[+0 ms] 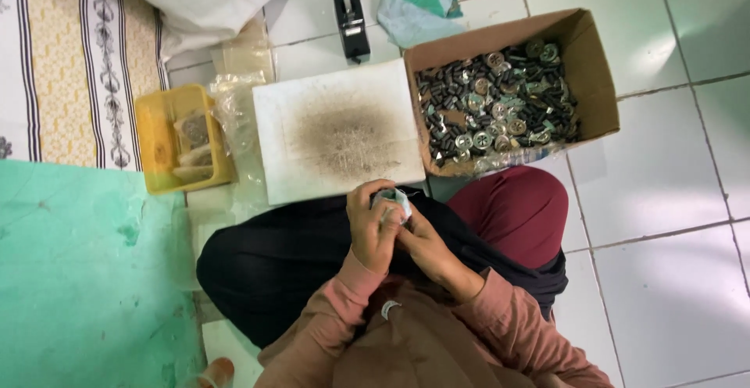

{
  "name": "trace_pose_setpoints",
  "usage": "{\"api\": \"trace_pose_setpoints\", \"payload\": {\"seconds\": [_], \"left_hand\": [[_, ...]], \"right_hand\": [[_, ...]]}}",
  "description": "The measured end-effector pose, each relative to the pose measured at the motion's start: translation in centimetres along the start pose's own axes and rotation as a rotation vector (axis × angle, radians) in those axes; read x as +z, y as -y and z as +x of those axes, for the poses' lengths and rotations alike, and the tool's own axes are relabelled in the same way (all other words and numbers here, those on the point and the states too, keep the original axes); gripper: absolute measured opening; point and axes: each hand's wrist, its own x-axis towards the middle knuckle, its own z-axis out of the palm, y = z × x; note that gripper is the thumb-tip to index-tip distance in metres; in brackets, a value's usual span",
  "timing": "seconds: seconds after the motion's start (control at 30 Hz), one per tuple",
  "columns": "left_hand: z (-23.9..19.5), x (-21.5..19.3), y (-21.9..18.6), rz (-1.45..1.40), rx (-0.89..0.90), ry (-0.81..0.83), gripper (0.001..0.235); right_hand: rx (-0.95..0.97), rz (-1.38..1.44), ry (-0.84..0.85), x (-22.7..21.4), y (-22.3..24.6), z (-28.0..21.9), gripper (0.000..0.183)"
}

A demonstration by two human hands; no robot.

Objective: The person sits on the floor and sorts small metal parts from a cardboard box onto a white board. They handle the parts by hand, arranging them in rows and occasionally wiping the board with a cloth. The person continues to pick and place parts throughout the clip.

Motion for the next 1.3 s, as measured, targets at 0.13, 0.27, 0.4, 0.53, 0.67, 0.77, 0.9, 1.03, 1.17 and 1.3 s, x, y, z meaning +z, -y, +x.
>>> {"api": "trace_pose_setpoints", "payload": {"seconds": [0.13, 0.27, 0.4, 0.53, 0.67, 0.77, 0.9, 1.03, 1.17, 1.3], "left_hand": [[1.7, 1.0, 1.3, 0.021, 0.072, 0.075, 0.034], [5.1, 2.2, 3.6, -0.036, 0.000, 0.067, 0.037], [11.3, 4.6, 6.0, 0.098, 0.131, 0.124, 0.027], [14.8, 8.6, 10.6, 0.255, 0.339, 0.239, 0.015], [16.1, 11.2, 12.4, 0.335, 0.275, 0.335, 0.021], [15.1, 12.9, 15.3, 0.315, 0.186, 0.302, 0.033], [14.9, 12.8, 16.9, 0.132, 0.118, 0.272, 0.038], [14.8, 12.4, 16.0, 0.020, 0.005, 0.222, 0.041], [14.9, 12.8, 16.0, 0.065, 0.029, 0.283, 0.042], [14.7, 12.9, 15.8, 0.065, 0.014, 0.284, 0.041]], "right_hand": [[0.087, 0.133, -0.215, -2.8, 0.6, 2.4, 0.039], [0.004, 0.070, -0.363, -6.6, 3.3, 6.6, 0.028], [-0.086, -0.147, -0.445, -11.0, 7.9, 14.8, 0.024], [-0.274, -0.467, -0.514, -13.5, 12.9, 22.9, 0.031], [-0.275, -0.463, -0.487, -18.5, 14.9, 30.9, 0.067], [-0.169, -0.445, -0.480, -16.9, 20.5, 30.7, 0.084], [-0.274, -0.703, -0.498, -19.9, 18.6, 28.7, 0.047], [-0.285, -1.347, -0.215, -20.8, 14.1, 26.6, 0.026], [-0.120, -1.802, -0.118, -19.0, 9.9, 25.6, 0.069], [-0.195, -1.885, 0.045, -19.3, 7.9, 23.3, 0.068]]}}
